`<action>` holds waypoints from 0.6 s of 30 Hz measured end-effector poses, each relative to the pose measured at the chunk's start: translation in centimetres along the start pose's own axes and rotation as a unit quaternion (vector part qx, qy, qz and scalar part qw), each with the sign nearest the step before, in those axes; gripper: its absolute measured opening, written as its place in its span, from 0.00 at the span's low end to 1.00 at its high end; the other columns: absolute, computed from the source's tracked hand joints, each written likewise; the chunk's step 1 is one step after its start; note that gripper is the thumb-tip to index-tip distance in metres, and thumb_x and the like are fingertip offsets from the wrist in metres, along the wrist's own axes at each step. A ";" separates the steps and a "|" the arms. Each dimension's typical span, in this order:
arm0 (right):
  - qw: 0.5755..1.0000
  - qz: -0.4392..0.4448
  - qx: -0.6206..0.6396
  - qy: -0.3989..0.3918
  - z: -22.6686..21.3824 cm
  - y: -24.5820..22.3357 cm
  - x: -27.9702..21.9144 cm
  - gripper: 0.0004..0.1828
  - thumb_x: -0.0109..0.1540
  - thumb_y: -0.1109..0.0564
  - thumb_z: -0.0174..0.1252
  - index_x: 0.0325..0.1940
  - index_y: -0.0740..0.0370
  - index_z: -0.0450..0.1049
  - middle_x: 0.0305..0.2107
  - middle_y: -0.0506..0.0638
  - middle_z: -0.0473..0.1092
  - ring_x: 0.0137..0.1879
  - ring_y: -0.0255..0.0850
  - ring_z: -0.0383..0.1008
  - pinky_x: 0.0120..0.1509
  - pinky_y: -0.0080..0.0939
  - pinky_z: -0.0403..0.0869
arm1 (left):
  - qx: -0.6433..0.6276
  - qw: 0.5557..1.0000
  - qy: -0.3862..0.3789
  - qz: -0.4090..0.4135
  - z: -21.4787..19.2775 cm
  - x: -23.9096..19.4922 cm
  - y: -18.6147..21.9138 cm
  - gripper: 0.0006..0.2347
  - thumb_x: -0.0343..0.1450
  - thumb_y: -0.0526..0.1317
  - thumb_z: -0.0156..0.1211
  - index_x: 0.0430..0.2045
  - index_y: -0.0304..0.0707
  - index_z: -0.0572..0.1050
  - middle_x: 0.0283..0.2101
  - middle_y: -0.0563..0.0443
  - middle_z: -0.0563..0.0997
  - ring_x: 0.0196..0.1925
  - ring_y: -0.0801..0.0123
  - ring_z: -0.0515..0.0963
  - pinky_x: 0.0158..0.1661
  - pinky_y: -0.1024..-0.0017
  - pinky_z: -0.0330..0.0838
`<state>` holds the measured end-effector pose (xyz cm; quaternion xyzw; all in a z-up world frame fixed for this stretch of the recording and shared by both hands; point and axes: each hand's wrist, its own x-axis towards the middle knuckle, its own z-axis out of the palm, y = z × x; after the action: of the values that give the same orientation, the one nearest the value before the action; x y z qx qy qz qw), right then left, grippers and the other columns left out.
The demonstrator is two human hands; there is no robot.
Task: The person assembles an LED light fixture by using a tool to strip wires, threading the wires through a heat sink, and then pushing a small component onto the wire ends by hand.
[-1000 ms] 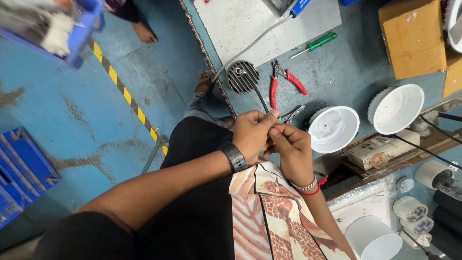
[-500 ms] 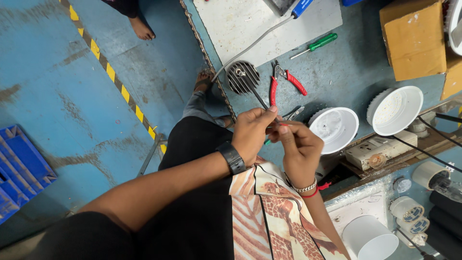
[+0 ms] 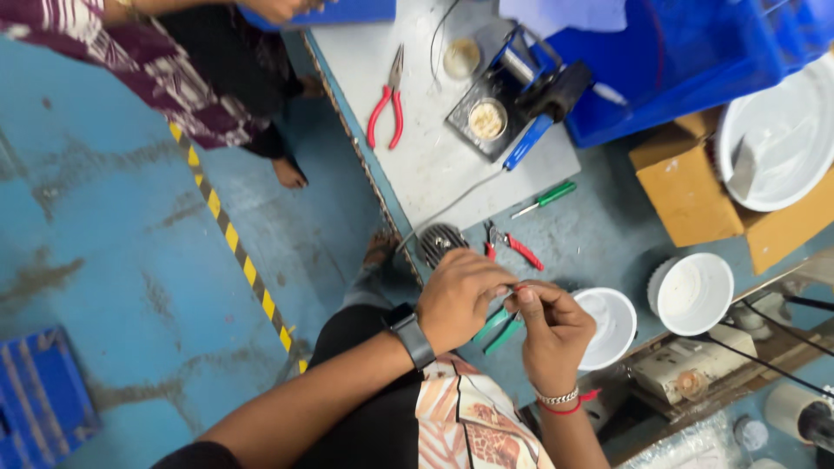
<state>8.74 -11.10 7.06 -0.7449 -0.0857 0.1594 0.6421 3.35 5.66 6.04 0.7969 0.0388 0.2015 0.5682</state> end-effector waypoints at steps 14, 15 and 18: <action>0.954 0.106 0.282 0.001 3.2 2.5 1.4 0.09 0.68 0.63 0.56 0.46 0.75 0.74 0.35 0.57 0.75 0.38 0.42 0.75 0.47 0.43 0.74 | 0.008 1.000 0.020 -0.021 -3.6 2.0 0.5 0.02 0.65 0.34 0.63 0.27 0.36 0.80 0.36 0.48 0.83 0.44 0.54 0.79 0.47 0.59 0.69; 0.956 0.119 0.268 0.000 3.1 2.3 1.5 0.09 0.68 0.62 0.56 0.45 0.75 0.74 0.35 0.57 0.75 0.38 0.42 0.75 0.46 0.44 0.74 | 0.004 1.000 0.017 -0.024 -4.0 2.0 0.4 0.02 0.64 0.34 0.64 0.26 0.36 0.80 0.36 0.47 0.83 0.44 0.54 0.79 0.47 0.59 0.69; 0.971 0.130 0.203 -0.009 2.9 1.5 1.8 0.10 0.67 0.62 0.54 0.43 0.75 0.75 0.33 0.58 0.76 0.37 0.43 0.76 0.45 0.47 0.76 | 0.007 0.999 -0.045 -0.013 -4.7 2.0 -0.5 0.06 0.64 0.33 0.64 0.32 0.36 0.80 0.36 0.47 0.83 0.44 0.54 0.78 0.48 0.58 0.67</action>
<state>9.24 -8.02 5.00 -0.6024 0.0399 0.2626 0.7527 3.55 10.63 7.47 0.8087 0.0248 0.1579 0.5661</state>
